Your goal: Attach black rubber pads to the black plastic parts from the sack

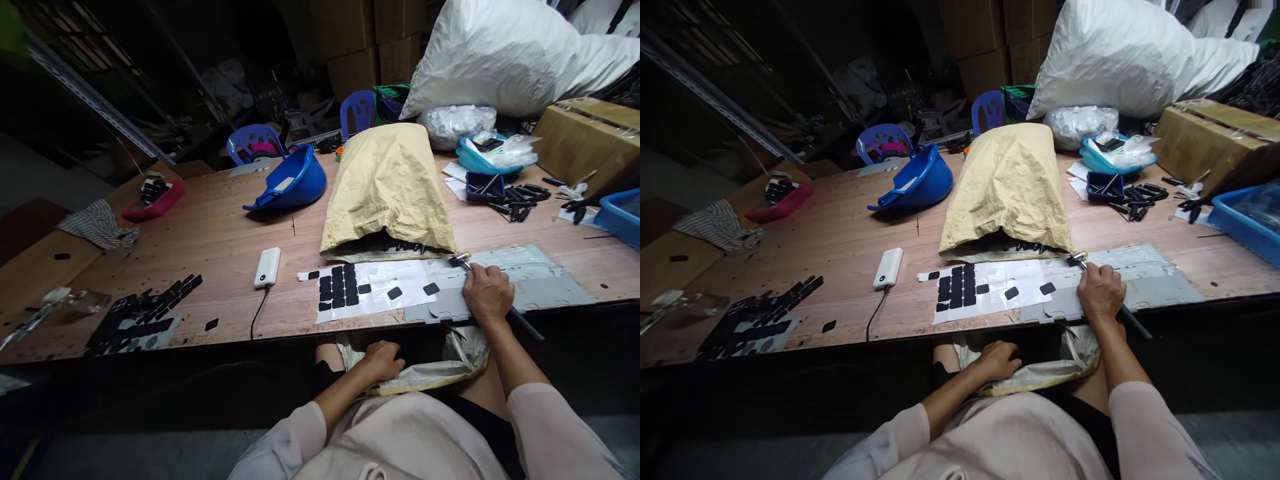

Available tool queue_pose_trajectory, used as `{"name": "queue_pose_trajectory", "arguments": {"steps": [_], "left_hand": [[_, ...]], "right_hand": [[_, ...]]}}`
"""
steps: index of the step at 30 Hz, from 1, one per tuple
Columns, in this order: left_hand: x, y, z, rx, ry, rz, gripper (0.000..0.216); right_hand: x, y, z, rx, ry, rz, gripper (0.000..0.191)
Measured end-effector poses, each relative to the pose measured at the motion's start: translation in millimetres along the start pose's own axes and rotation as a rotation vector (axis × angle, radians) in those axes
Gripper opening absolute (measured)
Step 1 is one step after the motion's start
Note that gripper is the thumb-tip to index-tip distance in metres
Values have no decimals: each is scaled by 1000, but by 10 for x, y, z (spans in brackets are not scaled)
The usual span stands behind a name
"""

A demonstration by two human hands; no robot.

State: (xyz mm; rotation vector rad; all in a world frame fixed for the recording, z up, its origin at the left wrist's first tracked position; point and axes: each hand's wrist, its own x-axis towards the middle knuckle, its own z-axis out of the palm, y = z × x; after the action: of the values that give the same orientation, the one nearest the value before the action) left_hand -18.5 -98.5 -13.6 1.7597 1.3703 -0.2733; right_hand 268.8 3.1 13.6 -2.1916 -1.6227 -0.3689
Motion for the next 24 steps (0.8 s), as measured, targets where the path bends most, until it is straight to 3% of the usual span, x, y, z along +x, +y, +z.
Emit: {"name": "queue_pose_trajectory", "arguments": {"steps": [3,5,6,9,10,12,15,18,21,24], "left_hand": [[-102,122,-363,-250,-163,260,35],[-23,219,-754,-513,-145,311,44],[66,269,-972,-596,-18,289,44],[460,424,-1584,-667,618,121,32],[603,474,-1745,-643,777,28,26],[857,566,-1977,-561,928,-114,21],[1096,669,-2129,-463,964,-258,23],[1155,703,-2161,-437,962,-323,25],[1066,642,-2139,-403,963,-316,25],[866,489,-2004,-377,937,-182,20]], "right_hand": [[-4,-2,6,-6,2,1,34],[-5,-5,7,-9,-1,4,34],[-5,-7,7,-10,-3,5,34],[-6,-15,-1,-17,-15,4,33],[-6,-19,-6,-20,-20,4,33],[-7,-27,-15,-26,-31,2,33],[-9,-37,-25,-33,-48,-5,33],[-10,-40,-28,-32,-60,-6,33],[-10,-44,-35,-30,-67,1,34],[-6,-59,-56,-29,-83,8,35]]}}
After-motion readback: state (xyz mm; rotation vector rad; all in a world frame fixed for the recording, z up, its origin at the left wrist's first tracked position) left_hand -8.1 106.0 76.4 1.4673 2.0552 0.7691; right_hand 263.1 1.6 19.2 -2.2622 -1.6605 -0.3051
